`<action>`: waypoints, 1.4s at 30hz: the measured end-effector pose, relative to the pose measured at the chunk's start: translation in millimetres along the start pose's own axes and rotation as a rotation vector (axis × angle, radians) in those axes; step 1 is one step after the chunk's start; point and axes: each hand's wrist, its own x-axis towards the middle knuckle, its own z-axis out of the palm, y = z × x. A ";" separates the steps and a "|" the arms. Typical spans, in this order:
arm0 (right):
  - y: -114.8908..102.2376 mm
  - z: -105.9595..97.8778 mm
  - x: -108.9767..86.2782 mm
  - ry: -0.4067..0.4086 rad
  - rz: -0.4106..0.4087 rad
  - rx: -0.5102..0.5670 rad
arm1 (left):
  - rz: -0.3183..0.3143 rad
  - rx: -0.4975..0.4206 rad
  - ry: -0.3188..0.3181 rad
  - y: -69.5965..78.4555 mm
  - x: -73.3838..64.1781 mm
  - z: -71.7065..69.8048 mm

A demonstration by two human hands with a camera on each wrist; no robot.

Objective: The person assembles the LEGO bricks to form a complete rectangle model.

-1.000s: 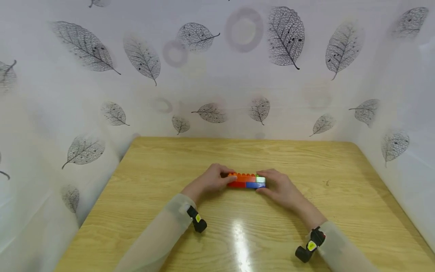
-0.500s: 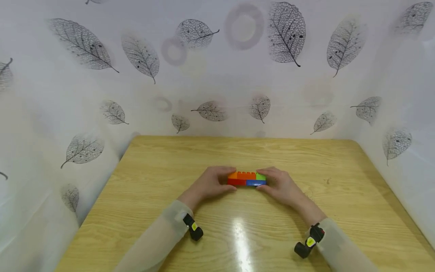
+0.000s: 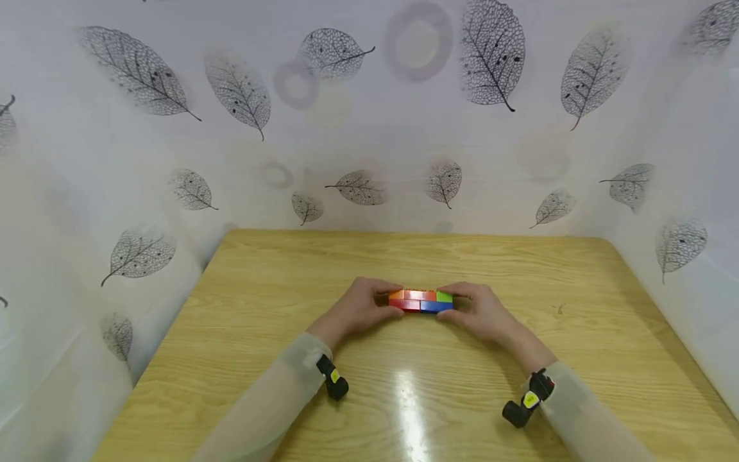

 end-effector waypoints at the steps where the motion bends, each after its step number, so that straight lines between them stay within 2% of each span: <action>1: 0.3 -0.5 0.6 -0.004 0.023 0.005 | -0.009 -0.002 -0.004 0.5 0.7 -0.5; 5: 1.7 -1.4 3.0 -0.022 0.077 0.025 | -0.019 -0.013 -0.008 1.0 3.9 -1.4; 9: 2.1 -1.5 5.2 -0.035 0.087 0.023 | -0.034 -0.017 -0.006 -0.9 5.7 -1.6; 19: 4.8 -3.6 10.0 -0.079 0.154 0.079 | -0.060 0.037 -0.010 -2.5 8.5 -2.4; 42: 8.4 -6.2 13.6 -0.104 0.192 0.092 | -0.127 -0.009 -0.021 -3.9 9.7 -3.2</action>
